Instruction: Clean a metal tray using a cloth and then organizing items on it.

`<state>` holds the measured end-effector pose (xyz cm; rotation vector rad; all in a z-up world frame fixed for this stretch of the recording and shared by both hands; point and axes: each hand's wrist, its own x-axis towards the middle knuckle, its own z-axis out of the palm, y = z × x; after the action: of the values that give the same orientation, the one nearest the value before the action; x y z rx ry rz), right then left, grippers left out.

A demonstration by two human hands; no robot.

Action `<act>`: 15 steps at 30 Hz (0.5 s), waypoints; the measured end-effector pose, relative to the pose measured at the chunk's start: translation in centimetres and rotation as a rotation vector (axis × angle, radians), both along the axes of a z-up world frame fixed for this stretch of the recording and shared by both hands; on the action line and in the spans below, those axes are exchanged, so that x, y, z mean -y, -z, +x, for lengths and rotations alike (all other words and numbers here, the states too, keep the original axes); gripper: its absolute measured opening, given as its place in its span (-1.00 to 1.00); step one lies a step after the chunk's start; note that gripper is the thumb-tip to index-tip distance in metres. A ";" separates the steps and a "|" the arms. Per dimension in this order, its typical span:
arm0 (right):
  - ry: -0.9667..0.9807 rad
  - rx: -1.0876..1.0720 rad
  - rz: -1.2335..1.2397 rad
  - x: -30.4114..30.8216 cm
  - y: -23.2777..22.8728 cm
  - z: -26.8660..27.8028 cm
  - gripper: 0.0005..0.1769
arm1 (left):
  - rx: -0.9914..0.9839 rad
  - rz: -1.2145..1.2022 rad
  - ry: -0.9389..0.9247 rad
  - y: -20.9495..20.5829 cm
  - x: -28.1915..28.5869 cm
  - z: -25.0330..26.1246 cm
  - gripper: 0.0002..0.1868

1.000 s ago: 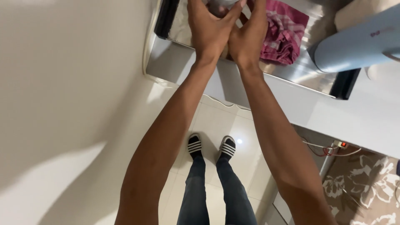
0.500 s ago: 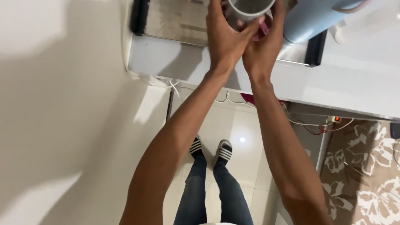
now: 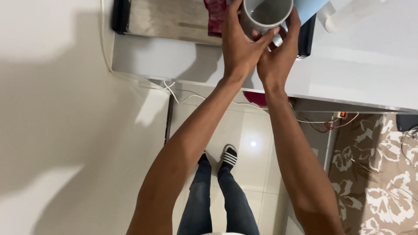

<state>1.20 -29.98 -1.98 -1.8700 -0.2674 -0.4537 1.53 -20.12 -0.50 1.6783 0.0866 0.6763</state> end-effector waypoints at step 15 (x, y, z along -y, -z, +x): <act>-0.002 -0.055 -0.030 1.6 0.6 -0.7 -0.14 | -0.030 0.055 0.002 2.2 1.6 -0.5 0.00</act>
<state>0.50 -31.57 -2.59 -1.9082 -0.2404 -0.3985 1.03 -21.72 -2.74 1.7408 0.0886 0.6575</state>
